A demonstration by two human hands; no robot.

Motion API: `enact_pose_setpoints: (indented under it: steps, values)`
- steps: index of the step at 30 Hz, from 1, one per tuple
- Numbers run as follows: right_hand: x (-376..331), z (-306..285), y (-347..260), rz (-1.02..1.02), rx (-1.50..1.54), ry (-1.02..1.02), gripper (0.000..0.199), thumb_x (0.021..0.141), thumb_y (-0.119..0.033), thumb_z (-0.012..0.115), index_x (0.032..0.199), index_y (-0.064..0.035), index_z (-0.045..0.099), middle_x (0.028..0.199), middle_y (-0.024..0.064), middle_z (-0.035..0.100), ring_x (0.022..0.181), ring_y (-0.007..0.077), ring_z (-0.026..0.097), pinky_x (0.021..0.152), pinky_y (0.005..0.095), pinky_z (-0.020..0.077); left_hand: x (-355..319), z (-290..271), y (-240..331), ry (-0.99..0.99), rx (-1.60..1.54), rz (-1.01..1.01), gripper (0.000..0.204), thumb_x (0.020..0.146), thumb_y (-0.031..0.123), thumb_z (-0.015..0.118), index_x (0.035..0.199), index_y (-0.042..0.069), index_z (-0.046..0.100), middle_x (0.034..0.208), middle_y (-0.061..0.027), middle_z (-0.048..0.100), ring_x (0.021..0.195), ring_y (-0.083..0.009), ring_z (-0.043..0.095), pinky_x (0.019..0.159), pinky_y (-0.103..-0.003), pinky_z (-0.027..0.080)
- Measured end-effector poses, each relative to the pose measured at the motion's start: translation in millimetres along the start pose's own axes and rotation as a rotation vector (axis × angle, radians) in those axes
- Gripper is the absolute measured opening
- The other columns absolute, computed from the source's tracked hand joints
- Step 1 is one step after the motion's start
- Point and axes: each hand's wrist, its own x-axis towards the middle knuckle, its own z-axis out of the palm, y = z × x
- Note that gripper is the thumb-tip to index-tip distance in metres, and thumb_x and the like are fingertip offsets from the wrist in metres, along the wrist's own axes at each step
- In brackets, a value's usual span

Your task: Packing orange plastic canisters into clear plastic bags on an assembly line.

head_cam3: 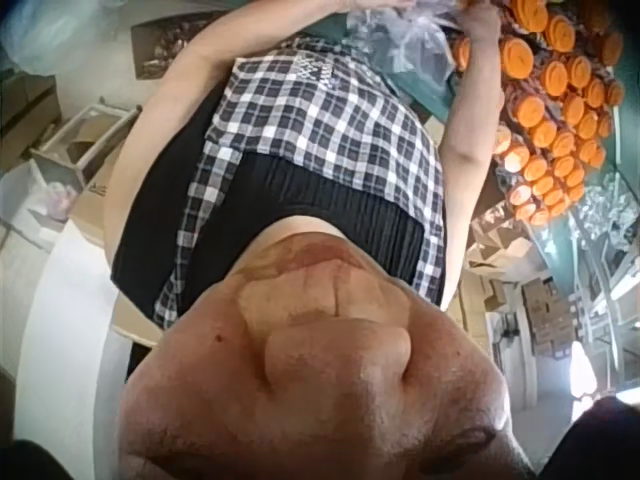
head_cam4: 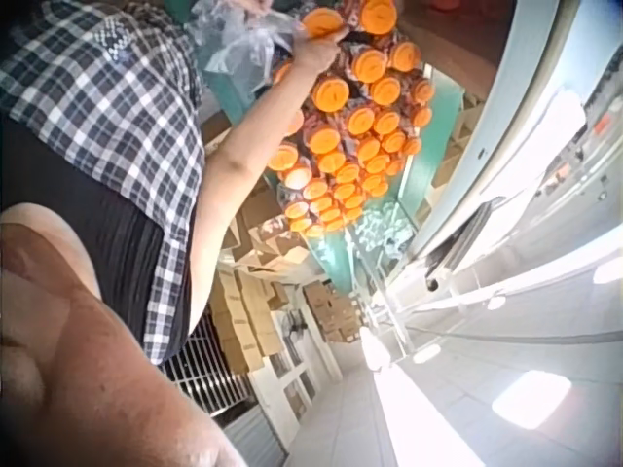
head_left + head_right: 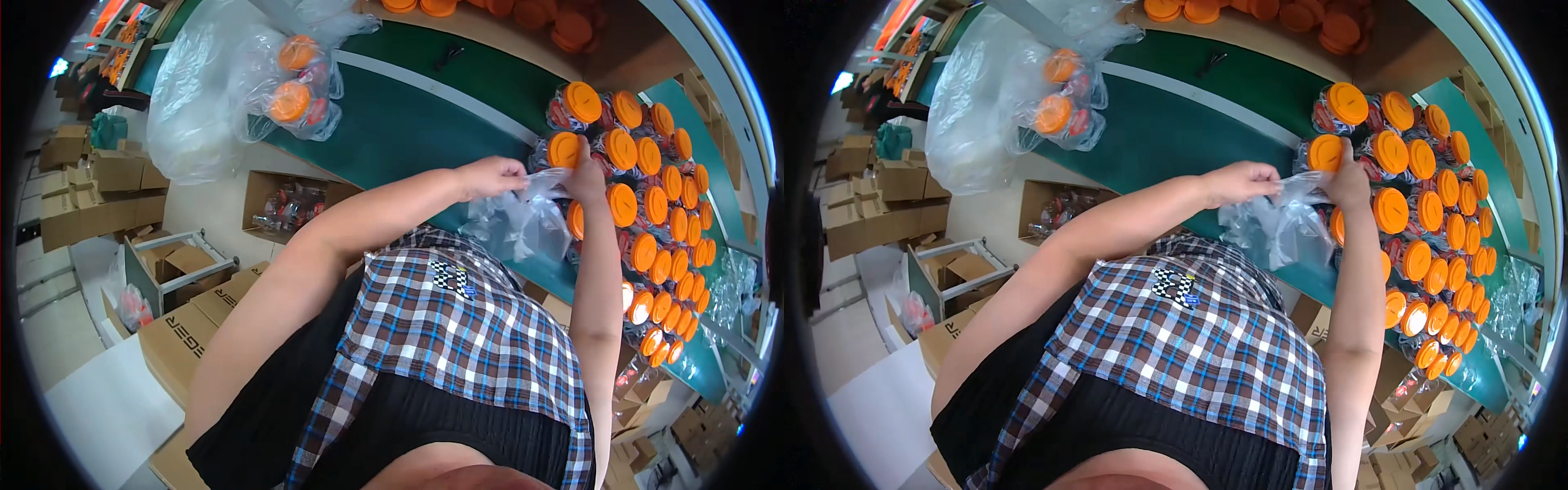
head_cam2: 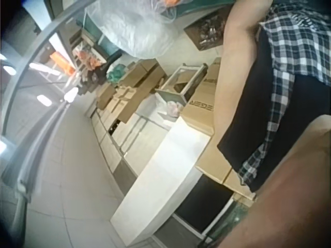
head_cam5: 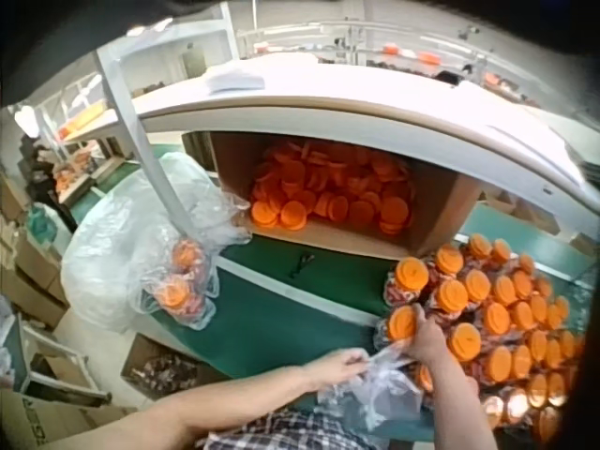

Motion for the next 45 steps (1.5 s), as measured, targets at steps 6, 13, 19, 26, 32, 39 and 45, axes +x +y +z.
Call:
enact_pose_setpoints:
  steps: [6,13,19,26,32,39,45]
  values:
    - [-38.4,18.9,-100.5,-0.132,-0.082,-0.164,0.102,0.069,-0.026,0.079,0.152,-0.0145,0.022,0.118,0.0261,0.059,0.089,0.0413,0.066,0.074,0.0434,0.0546,-78.8,-73.8,-26.4,0.295,-0.139,-0.039,0.018,0.098,0.016,0.055,0.109,0.004,0.063,0.093,-0.0035,0.064,0.078,-0.0104,0.058,0.073,-0.021,0.046]
    - [-87.9,51.5,-119.0,-0.136,0.384,0.045,0.067,0.077,-0.013,0.074,0.137,-0.0063,0.044,0.104,0.0187,0.063,0.075,0.0271,0.064,0.067,0.0339,0.0532,-134.2,-101.8,-58.9,0.030,-0.293,-0.025,0.015,0.097,0.017,0.057,0.105,0.004,0.062,0.091,-0.0036,0.063,0.078,-0.0080,0.056,0.070,-0.021,0.045]
    - [-108.3,61.0,-86.0,0.127,1.467,-0.148,0.025,0.086,-0.009,0.067,0.109,0.0010,0.062,0.084,0.0078,0.062,0.065,0.0126,0.054,0.061,0.0243,0.0476,-117.9,-93.7,-48.1,-0.034,0.150,-0.162,0.012,0.094,0.012,0.058,0.104,0.006,0.062,0.088,-0.0039,0.062,0.075,-0.0091,0.054,0.071,-0.021,0.043]
    - [-50.9,108.1,-90.0,0.370,1.499,0.005,0.016,0.091,-0.013,0.062,0.098,0.0016,0.064,0.078,0.0058,0.061,0.064,0.0105,0.050,0.058,0.0222,0.0441,-10.9,-116.6,-36.1,0.402,0.554,-0.042,0.017,0.091,0.016,0.058,0.101,0.003,0.064,0.085,-0.0050,0.063,0.071,-0.0132,0.055,0.063,-0.027,0.046]
    - [-26.8,148.3,-86.9,0.585,1.029,0.193,0.018,0.091,-0.016,0.058,0.097,0.0006,0.063,0.078,0.0083,0.061,0.064,0.0129,0.052,0.057,0.0233,0.0432,10.0,-96.1,-30.4,0.346,0.377,-0.151,0.024,0.085,0.023,0.065,0.097,0.002,0.067,0.084,-0.0084,0.065,0.074,-0.0168,0.058,0.065,-0.032,0.050]
    - [-98.9,147.0,-95.9,0.586,1.042,0.098,0.016,0.090,-0.011,0.057,0.100,0.0015,0.060,0.080,0.0100,0.061,0.063,0.0152,0.055,0.056,0.0245,0.0460,7.6,-101.8,-24.5,0.298,0.310,-0.413,0.034,0.081,0.024,0.071,0.103,-0.001,0.069,0.091,-0.0129,0.067,0.081,-0.0202,0.062,0.070,-0.035,0.054]
    - [-124.7,141.5,-116.5,0.591,1.050,0.044,0.017,0.089,-0.008,0.056,0.102,0.0024,0.058,0.081,0.0115,0.061,0.062,0.0171,0.057,0.055,0.0255,0.0483,-18.1,-102.0,-49.8,0.395,-0.289,-0.346,0.029,0.084,0.011,0.068,0.110,-0.001,0.063,0.101,-0.0124,0.066,0.083,-0.0202,0.062,0.069,-0.032,0.053]
